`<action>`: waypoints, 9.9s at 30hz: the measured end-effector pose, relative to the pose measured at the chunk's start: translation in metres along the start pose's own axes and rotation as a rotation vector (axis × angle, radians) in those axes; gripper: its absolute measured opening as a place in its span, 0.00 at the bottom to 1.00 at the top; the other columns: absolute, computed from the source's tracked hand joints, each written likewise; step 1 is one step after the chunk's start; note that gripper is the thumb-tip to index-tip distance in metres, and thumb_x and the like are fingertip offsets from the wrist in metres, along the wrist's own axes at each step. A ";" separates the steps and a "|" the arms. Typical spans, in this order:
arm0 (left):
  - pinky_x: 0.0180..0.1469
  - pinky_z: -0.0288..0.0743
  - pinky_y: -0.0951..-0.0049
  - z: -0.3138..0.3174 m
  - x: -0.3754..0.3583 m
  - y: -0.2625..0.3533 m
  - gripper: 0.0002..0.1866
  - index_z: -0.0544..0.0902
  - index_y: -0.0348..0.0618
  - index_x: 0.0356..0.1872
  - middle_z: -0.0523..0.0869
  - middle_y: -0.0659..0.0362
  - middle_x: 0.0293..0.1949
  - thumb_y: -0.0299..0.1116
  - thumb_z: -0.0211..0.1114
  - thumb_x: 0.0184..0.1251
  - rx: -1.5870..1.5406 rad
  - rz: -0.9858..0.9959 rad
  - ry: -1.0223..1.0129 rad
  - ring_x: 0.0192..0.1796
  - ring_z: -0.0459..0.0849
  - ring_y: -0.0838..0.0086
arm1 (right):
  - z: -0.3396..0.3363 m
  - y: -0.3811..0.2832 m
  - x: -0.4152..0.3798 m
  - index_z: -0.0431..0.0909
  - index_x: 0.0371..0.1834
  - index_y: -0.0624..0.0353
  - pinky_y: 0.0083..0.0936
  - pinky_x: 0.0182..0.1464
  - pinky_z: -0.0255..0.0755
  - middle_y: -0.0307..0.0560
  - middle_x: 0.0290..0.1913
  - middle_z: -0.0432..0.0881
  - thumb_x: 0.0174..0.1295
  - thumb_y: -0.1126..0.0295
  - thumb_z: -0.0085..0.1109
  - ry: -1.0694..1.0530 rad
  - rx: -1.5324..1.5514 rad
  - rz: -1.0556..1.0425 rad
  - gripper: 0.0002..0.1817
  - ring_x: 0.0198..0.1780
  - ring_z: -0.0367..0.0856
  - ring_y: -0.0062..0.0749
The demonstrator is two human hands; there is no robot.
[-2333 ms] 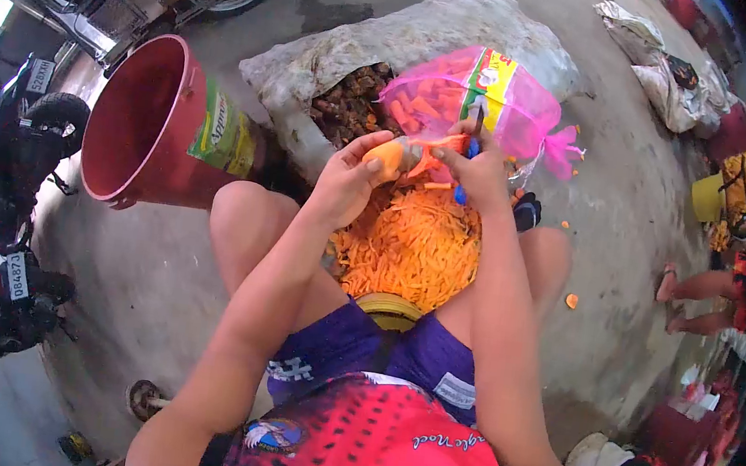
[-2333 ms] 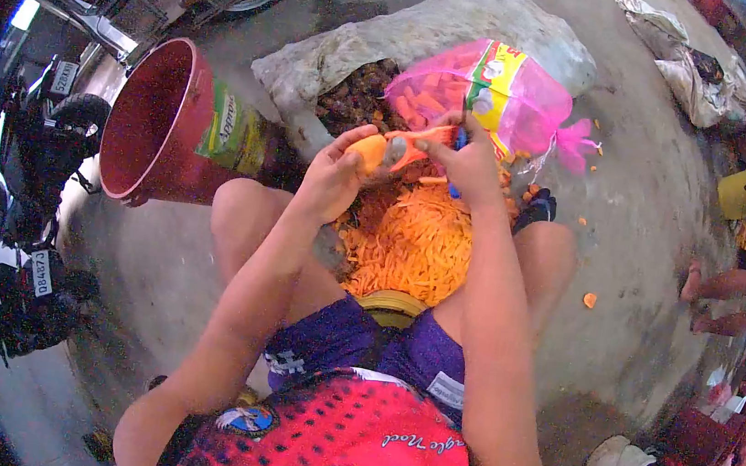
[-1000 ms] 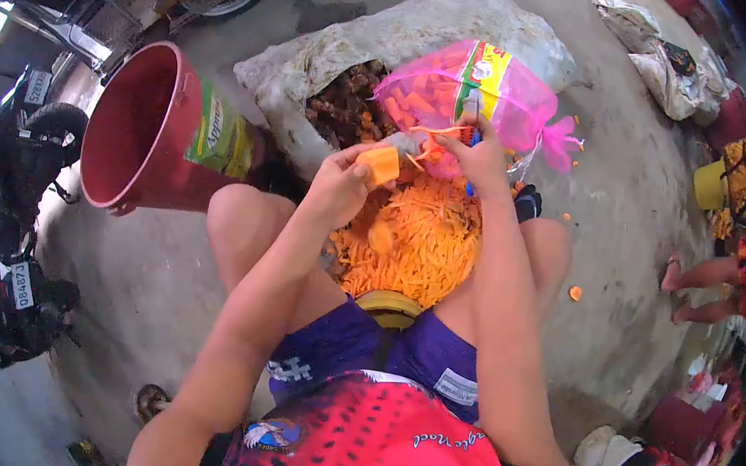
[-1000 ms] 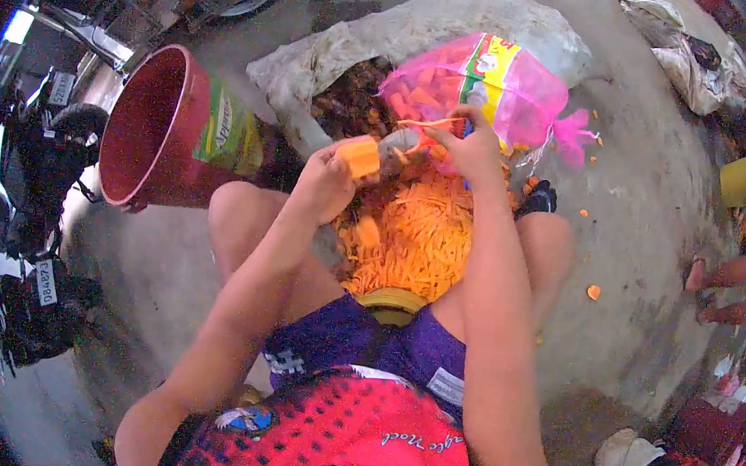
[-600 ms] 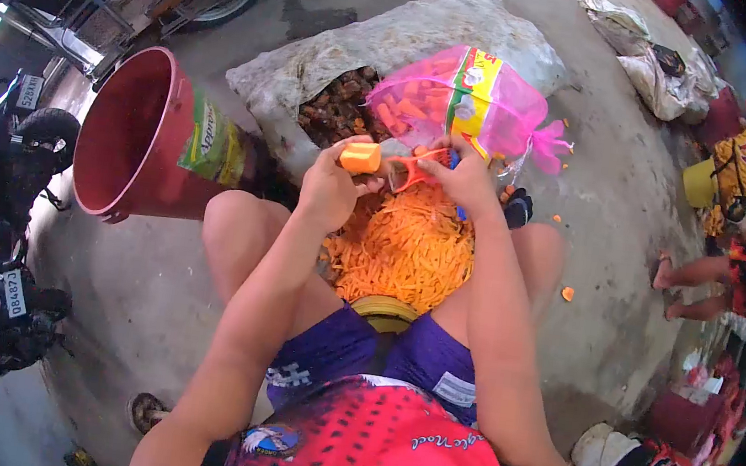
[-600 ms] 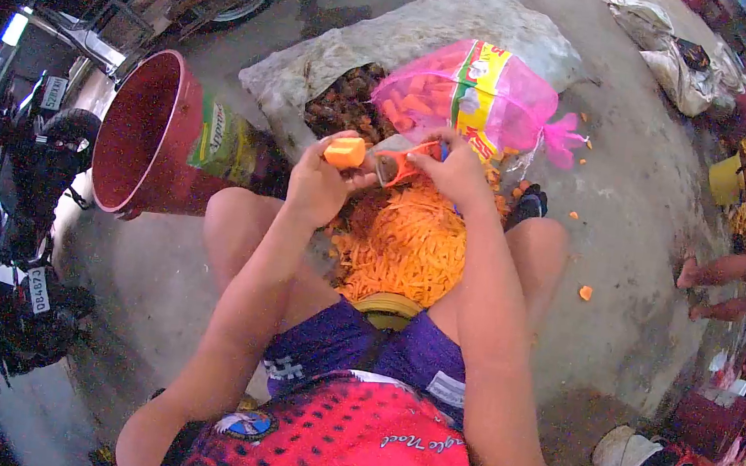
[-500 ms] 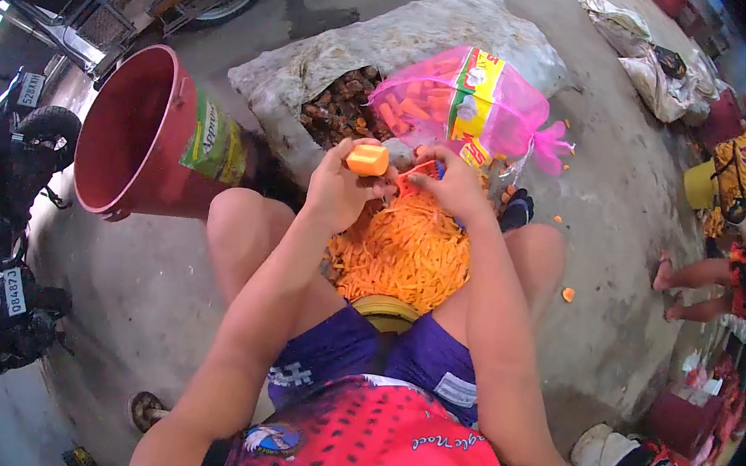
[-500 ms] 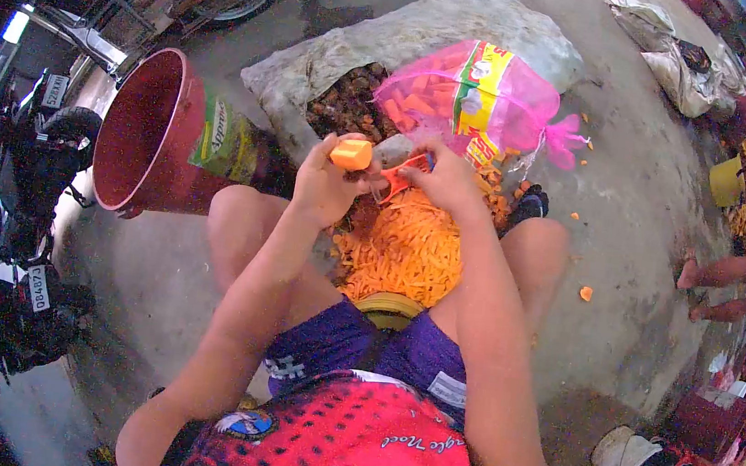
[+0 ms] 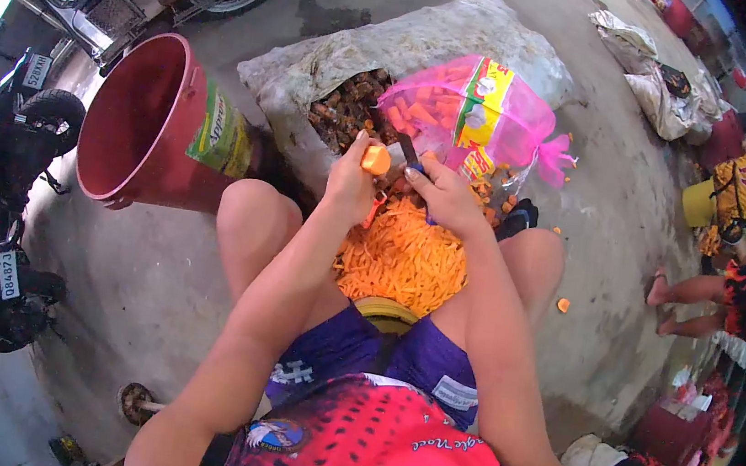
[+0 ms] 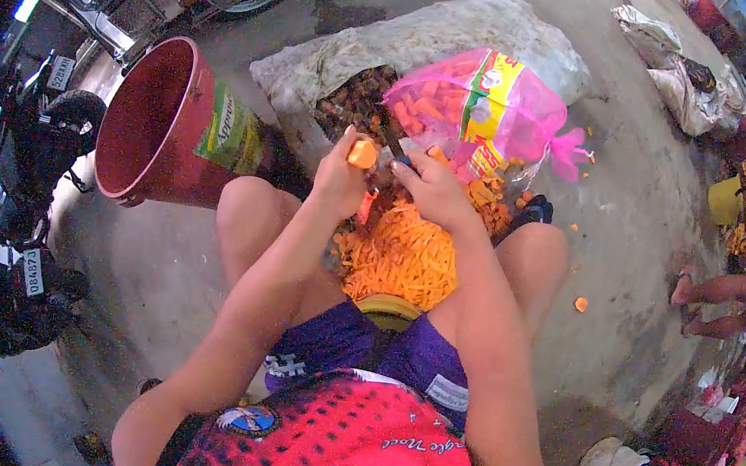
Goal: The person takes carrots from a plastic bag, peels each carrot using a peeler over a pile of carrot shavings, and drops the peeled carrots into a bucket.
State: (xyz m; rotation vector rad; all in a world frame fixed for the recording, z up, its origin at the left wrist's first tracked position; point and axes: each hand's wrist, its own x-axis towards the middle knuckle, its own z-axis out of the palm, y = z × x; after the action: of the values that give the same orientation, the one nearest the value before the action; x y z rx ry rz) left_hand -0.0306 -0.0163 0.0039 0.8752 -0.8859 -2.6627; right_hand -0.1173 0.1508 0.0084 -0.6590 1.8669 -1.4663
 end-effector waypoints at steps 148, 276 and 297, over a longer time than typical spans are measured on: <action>0.33 0.67 0.83 0.082 -0.077 0.149 0.08 0.87 0.44 0.46 0.82 0.71 0.35 0.35 0.70 0.72 1.036 0.822 -0.056 0.33 0.74 0.88 | -0.012 -0.050 -0.009 0.83 0.50 0.62 0.23 0.27 0.70 0.36 0.33 0.83 0.68 0.57 0.70 0.192 0.485 -0.057 0.19 0.27 0.78 0.21; 0.49 0.80 0.67 -0.002 -0.011 -0.013 0.23 0.77 0.46 0.68 0.85 0.60 0.52 0.46 0.42 0.88 0.409 -0.293 -0.208 0.46 0.84 0.73 | -0.060 0.005 0.009 0.82 0.52 0.54 0.36 0.58 0.78 0.49 0.50 0.87 0.48 0.60 0.82 0.351 -0.271 -0.058 0.28 0.54 0.86 0.38; 0.49 0.80 0.71 -0.007 -0.014 -0.021 0.24 0.80 0.50 0.66 0.85 0.62 0.54 0.50 0.41 0.88 0.291 -0.302 -0.206 0.47 0.84 0.75 | -0.052 -0.003 -0.005 0.81 0.51 0.54 0.35 0.54 0.79 0.45 0.44 0.88 0.50 0.62 0.79 0.358 -0.279 -0.222 0.26 0.48 0.86 0.36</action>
State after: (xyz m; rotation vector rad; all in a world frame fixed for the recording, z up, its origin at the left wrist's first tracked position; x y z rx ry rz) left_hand -0.0158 0.0019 -0.0064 0.8643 -1.3119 -2.9729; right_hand -0.1538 0.1870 0.0202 -0.7966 2.3683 -1.5557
